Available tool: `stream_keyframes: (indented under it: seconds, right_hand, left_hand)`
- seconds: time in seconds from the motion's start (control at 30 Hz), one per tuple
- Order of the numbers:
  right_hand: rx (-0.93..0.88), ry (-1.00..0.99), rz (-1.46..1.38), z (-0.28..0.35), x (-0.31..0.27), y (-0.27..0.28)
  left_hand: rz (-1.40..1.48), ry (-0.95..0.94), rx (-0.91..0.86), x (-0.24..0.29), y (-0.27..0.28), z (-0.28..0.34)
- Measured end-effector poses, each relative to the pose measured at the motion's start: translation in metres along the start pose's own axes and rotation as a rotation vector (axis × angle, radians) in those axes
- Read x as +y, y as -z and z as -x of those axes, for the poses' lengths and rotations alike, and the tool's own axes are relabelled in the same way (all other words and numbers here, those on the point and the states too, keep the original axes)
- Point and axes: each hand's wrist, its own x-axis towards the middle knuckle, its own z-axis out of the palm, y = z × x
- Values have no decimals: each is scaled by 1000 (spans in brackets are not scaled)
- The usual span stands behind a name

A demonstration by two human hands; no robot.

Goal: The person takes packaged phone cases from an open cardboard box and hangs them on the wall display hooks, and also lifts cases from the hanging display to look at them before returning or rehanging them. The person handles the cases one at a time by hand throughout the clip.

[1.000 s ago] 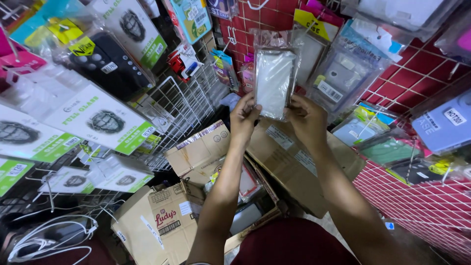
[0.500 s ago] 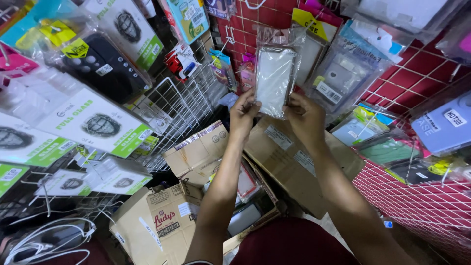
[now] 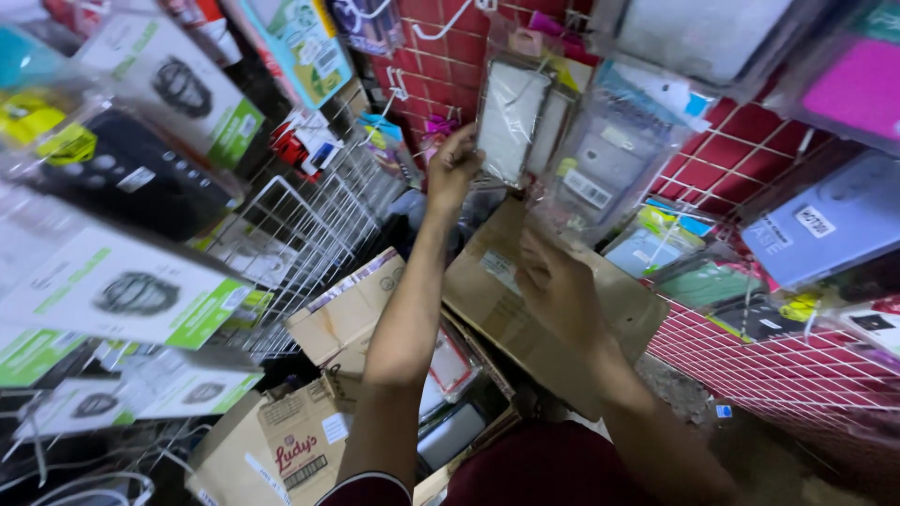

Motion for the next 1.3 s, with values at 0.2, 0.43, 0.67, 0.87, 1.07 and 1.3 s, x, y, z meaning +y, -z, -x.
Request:
stream_keyframes:
  seconds: [0.2,0.43,0.67,0.87,1.07,1.3]
  right_hand:
    - [12,-19,-19,3,19,5]
    - [3,-34,-21,0,13,6]
    - [-72,-78,-73,1,15,-11]
    - [-213,-81,-135,6,17,-49]
    - [-388,-70,-184,19,70,-121]
    - [-705,-36,-2,50,144,-201]
  left_hand:
    - [77,105,52,-17,-19,-15]
    - [188,163,37,-35,-18,-9]
    - [143,102,133,-48,19,34]
    - [37,112,229,-33,77,145]
    - [-147,297,333,-41,153,284]
    - [-604,909,557,-128,219,442]
